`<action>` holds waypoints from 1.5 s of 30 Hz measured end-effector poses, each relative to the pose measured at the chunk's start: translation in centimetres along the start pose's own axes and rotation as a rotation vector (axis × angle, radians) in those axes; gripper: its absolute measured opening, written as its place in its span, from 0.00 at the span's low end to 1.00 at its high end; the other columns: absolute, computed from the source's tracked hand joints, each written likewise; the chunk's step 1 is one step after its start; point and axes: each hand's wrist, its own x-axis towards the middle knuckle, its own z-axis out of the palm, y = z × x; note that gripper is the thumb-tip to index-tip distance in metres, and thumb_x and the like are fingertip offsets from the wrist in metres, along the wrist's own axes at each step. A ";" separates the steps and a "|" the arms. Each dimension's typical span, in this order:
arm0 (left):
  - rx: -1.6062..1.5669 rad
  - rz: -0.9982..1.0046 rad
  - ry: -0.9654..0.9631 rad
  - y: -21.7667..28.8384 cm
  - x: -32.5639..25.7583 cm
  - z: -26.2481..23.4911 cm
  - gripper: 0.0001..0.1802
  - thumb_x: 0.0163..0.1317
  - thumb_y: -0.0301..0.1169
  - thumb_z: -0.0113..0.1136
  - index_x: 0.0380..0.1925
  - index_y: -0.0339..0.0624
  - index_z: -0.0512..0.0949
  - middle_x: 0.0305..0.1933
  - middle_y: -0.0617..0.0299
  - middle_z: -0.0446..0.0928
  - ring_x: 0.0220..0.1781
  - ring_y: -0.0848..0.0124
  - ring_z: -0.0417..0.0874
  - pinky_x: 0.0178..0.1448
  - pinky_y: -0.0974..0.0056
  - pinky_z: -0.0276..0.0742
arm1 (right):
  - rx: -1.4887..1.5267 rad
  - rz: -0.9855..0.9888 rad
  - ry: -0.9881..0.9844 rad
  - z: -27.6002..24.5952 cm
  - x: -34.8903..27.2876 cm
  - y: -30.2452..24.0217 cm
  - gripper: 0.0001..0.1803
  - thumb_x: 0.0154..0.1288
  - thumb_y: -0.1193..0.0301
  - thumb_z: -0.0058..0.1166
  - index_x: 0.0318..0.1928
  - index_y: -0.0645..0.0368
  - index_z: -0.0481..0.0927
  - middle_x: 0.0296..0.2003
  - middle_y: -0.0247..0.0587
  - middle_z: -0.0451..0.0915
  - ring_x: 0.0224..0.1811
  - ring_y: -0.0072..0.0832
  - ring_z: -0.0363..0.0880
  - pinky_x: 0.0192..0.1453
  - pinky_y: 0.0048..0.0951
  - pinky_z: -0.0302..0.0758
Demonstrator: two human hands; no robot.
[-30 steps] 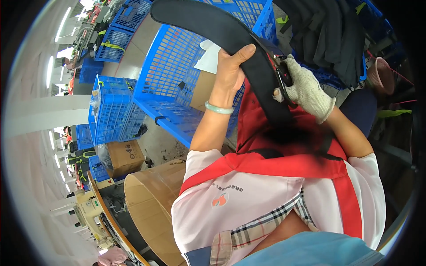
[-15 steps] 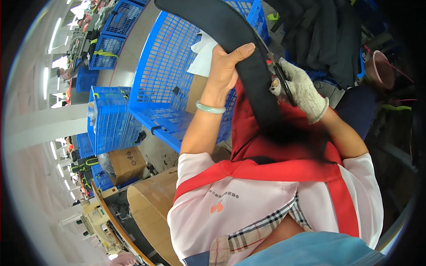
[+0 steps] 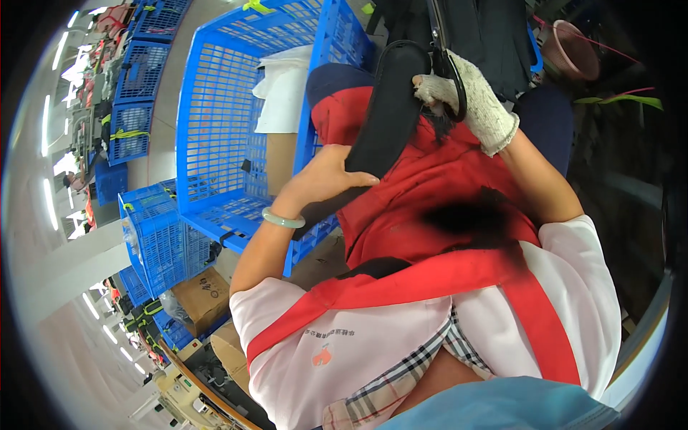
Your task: Trimming the edges of curved black foam or plastic pieces using scissors.
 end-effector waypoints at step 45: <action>-0.657 0.483 0.312 5.0 0.3 -2.5 0.15 0.55 0.21 0.65 0.44 0.32 0.79 0.38 0.62 0.82 0.38 0.76 0.81 0.45 0.72 0.78 | -0.586 -0.081 -0.319 2.6 -6.2 0.5 0.21 0.75 0.56 0.40 0.52 0.63 0.70 0.32 0.36 0.74 0.23 0.26 0.77 0.30 0.21 0.77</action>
